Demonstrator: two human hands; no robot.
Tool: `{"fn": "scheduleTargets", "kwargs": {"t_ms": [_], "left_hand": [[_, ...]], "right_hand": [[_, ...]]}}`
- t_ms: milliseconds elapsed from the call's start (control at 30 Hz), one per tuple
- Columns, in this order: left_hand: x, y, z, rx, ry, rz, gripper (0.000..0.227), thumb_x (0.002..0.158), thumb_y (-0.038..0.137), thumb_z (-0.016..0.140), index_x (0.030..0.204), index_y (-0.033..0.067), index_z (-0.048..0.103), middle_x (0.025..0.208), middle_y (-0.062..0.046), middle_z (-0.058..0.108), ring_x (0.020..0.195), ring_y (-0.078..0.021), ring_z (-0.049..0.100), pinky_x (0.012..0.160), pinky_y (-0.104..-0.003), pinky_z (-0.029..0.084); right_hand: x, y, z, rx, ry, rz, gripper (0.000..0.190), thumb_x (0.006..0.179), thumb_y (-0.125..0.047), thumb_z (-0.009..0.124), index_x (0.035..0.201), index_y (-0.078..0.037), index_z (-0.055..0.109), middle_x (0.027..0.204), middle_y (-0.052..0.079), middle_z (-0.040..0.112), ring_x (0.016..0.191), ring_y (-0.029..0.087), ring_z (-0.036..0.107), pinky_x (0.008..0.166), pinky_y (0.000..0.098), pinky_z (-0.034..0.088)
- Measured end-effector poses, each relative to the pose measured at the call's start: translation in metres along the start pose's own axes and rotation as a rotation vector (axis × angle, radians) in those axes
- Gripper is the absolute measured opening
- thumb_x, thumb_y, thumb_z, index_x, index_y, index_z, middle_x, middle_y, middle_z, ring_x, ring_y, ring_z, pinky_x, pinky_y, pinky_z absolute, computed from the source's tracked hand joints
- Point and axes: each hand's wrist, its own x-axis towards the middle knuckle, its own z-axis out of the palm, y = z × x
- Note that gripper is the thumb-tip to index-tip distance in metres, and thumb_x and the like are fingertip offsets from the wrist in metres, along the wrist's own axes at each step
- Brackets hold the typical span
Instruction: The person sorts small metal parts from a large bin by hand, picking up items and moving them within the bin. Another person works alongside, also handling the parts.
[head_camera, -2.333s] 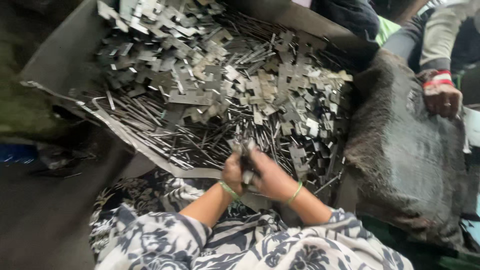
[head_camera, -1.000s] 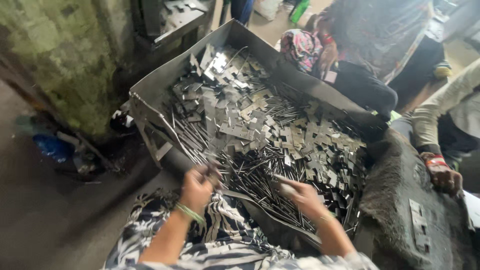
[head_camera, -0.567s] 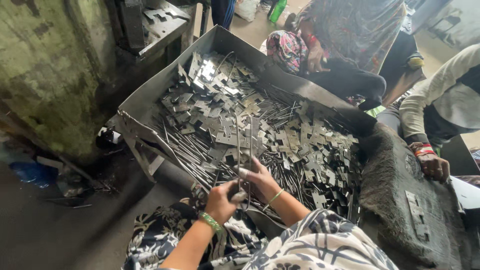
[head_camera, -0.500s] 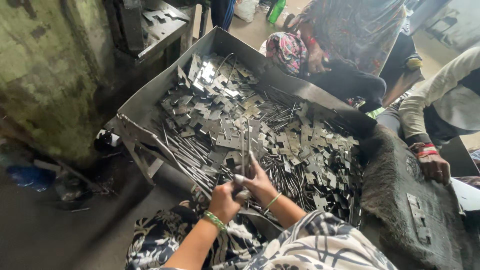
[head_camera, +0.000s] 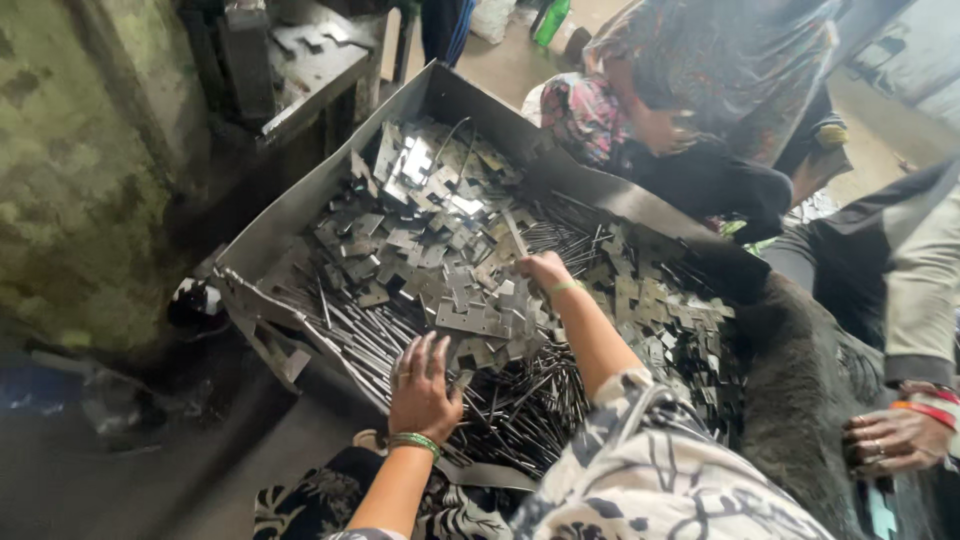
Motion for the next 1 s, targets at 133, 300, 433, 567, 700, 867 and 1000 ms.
{"fn": "scheduleTargets", "kwargs": {"t_ms": [133, 300, 433, 567, 700, 867, 1000], "left_hand": [[-0.001, -0.006, -0.009, -0.024, 0.004, -0.021, 0.081, 0.076, 0.040, 0.074, 0.145, 0.0118, 0.043, 0.152, -0.014, 0.042, 0.146, -0.0339, 0.034, 0.123, -0.051, 0.024], [-0.002, -0.001, -0.013, -0.093, 0.081, -0.016, 0.090, 0.081, 0.058, 0.074, 0.148, 0.0091, 0.040, 0.153, -0.018, 0.039, 0.148, -0.0365, 0.030, 0.122, -0.058, 0.018], [-0.001, 0.000, -0.018, -0.120, 0.048, -0.037, 0.098, 0.076, 0.060, 0.076, 0.151, 0.0103, 0.037, 0.156, -0.016, 0.037, 0.150, -0.0354, 0.028, 0.123, -0.061, 0.015], [-0.005, 0.004, -0.022, -0.011, -0.039, 0.000, 0.110, 0.069, 0.065, 0.077, 0.154, 0.0115, 0.030, 0.156, -0.015, 0.030, 0.151, -0.0358, 0.022, 0.123, -0.065, 0.012], [-0.013, 0.018, -0.027, 0.104, -0.173, 0.136, 0.118, 0.063, 0.067, 0.080, 0.155, 0.0200, 0.022, 0.161, -0.013, 0.023, 0.153, -0.0320, 0.015, 0.124, -0.063, 0.006], [-0.027, 0.034, -0.026, 0.169, -0.338, 0.214, 0.127, 0.059, 0.071, 0.080, 0.159, 0.0274, 0.015, 0.166, -0.012, 0.022, 0.152, -0.0301, 0.012, 0.123, -0.062, -0.003], [-0.028, 0.036, -0.022, 0.207, -0.353, 0.187, 0.125, 0.061, 0.069, 0.080, 0.159, 0.0268, 0.016, 0.160, -0.011, 0.025, 0.153, -0.0298, 0.015, 0.125, -0.059, -0.002]], "right_hand": [[0.052, -0.013, 0.066, -0.395, 0.028, -0.023, 0.035, 0.071, -0.026, 0.083, 0.079, 0.007, 0.073, 0.074, 0.014, 0.070, 0.064, 0.024, 0.066, 0.057, 0.0369, 0.053], [0.019, 0.004, 0.127, -0.985, -0.048, -0.304, 0.038, 0.075, -0.027, 0.075, 0.097, 0.004, 0.071, 0.098, 0.021, 0.070, 0.090, 0.032, 0.068, 0.077, 0.0416, 0.057], [-0.061, 0.020, 0.091, -0.982, -0.007, -0.205, 0.054, 0.075, -0.029, 0.075, 0.116, 0.005, 0.064, 0.121, 0.026, 0.065, 0.114, 0.038, 0.065, 0.095, 0.0429, 0.056], [-0.150, 0.055, 0.039, -0.980, -0.105, -0.117, 0.051, 0.080, -0.020, 0.063, 0.126, 0.003, 0.062, 0.119, 0.025, 0.066, 0.114, 0.040, 0.065, 0.094, 0.0468, 0.057], [-0.240, 0.090, 0.017, -1.010, -0.190, -0.178, 0.097, 0.074, -0.013, 0.069, 0.153, 0.011, 0.018, 0.111, 0.029, 0.064, 0.106, 0.042, 0.065, 0.091, 0.0445, 0.057], [-0.342, 0.121, -0.009, -0.898, -0.187, -0.285, 0.099, 0.072, -0.010, 0.074, 0.153, 0.008, 0.021, 0.109, 0.026, 0.062, 0.104, 0.042, 0.064, 0.090, 0.0453, 0.055], [-0.367, 0.122, -0.030, -0.910, -0.115, -0.278, 0.092, 0.074, -0.015, 0.078, 0.149, 0.004, 0.030, 0.107, 0.023, 0.061, 0.101, 0.040, 0.065, 0.090, 0.0454, 0.054]]}}
